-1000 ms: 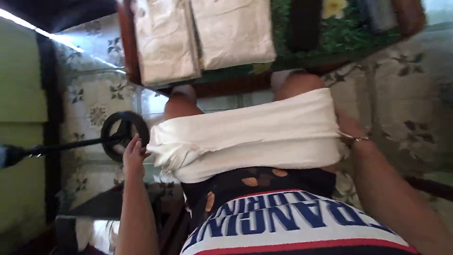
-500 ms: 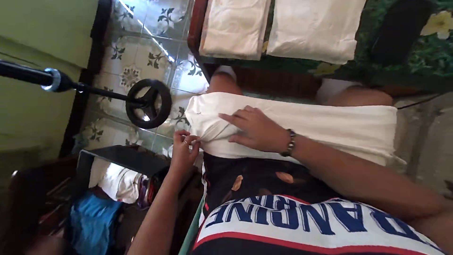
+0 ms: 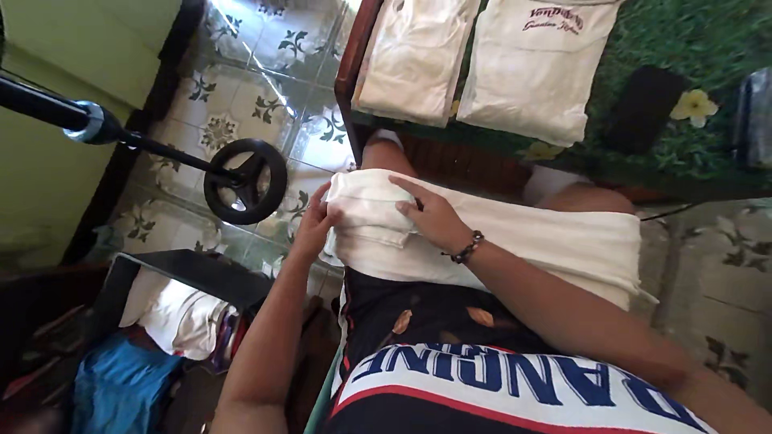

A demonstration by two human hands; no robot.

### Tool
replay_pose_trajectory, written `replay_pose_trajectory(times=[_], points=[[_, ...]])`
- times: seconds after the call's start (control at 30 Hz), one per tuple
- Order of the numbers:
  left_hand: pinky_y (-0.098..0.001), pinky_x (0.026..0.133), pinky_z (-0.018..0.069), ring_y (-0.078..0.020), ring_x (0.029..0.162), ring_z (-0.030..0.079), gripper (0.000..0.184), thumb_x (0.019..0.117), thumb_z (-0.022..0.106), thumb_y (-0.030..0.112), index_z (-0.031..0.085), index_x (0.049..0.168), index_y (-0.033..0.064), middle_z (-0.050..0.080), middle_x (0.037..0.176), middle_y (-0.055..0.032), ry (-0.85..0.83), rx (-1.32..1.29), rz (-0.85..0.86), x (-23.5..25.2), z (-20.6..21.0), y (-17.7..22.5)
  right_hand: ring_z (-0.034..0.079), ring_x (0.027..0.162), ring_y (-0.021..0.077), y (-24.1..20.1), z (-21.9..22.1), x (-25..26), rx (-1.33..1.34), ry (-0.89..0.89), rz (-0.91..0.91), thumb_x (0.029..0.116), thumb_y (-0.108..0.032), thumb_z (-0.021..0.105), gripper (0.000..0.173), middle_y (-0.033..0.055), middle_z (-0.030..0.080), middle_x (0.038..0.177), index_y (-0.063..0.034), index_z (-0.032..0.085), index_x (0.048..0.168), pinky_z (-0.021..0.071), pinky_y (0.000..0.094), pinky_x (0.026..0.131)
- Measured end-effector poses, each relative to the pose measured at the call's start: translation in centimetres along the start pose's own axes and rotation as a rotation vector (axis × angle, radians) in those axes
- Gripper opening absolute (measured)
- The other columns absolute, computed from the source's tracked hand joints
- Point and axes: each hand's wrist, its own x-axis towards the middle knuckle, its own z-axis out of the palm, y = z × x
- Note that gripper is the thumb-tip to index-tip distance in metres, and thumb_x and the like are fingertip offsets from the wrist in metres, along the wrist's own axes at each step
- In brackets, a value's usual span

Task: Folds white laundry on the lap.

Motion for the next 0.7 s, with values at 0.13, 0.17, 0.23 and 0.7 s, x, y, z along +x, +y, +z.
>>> replay_pose_trajectory(times=[0.13,0.17,0.23,0.7], points=[[-0.0389,0.091,0.0562,-0.0170,0.103,0.067,0.049,0.1025,0.049,0.001,0.047,0.151,0.0122,0.056,0.141,-0.0125,0.013,0.174,-0.023,0.3,0.5,0.6,0.065,0.100,0.0323,1.1,0.2,-0.3,-0.204,0.024,-0.089,0.1064,-0.018,0.051,0.042,0.0198,0.066,0.116,-0.0148,0.056,0.148,0.0525,0.0501,0.090],[-0.0422,0.088,0.0558,-0.0218,0.102,0.066,0.051,0.1016,0.049,0.000,0.047,0.151,0.0132,0.055,0.140,-0.0155,0.026,0.266,-0.061,0.6,0.4,0.6,0.064,0.101,0.0340,1.1,0.1,-0.4,-0.260,-0.018,-0.058,0.1055,-0.024,0.054,0.047,0.0214,0.062,0.120,-0.0150,0.050,0.152,0.0524,0.0515,0.090],[-0.0507,0.085,0.0534,-0.0326,0.101,0.063,0.054,0.0996,0.049,0.001,0.045,0.152,0.0121,0.059,0.131,-0.0220,0.109,0.421,-0.155,1.7,0.2,0.6,0.061,0.109,0.0380,1.3,-0.6,-0.7,-0.345,-0.083,0.002,0.1024,-0.038,0.060,0.067,0.0246,0.052,0.135,-0.0175,0.034,0.160,0.0521,0.0542,0.094],[-0.0592,0.092,0.0510,-0.0390,0.110,0.064,0.067,0.1059,0.037,0.059,0.055,0.140,0.0044,0.065,0.123,-0.0252,-0.010,0.295,-0.551,8.7,0.7,1.3,0.017,0.153,0.0481,19.5,-16.2,-13.6,-0.230,0.690,0.405,0.1077,-0.040,0.045,0.072,0.0309,0.014,0.166,0.0001,0.019,0.162,0.0186,0.0607,0.124]])
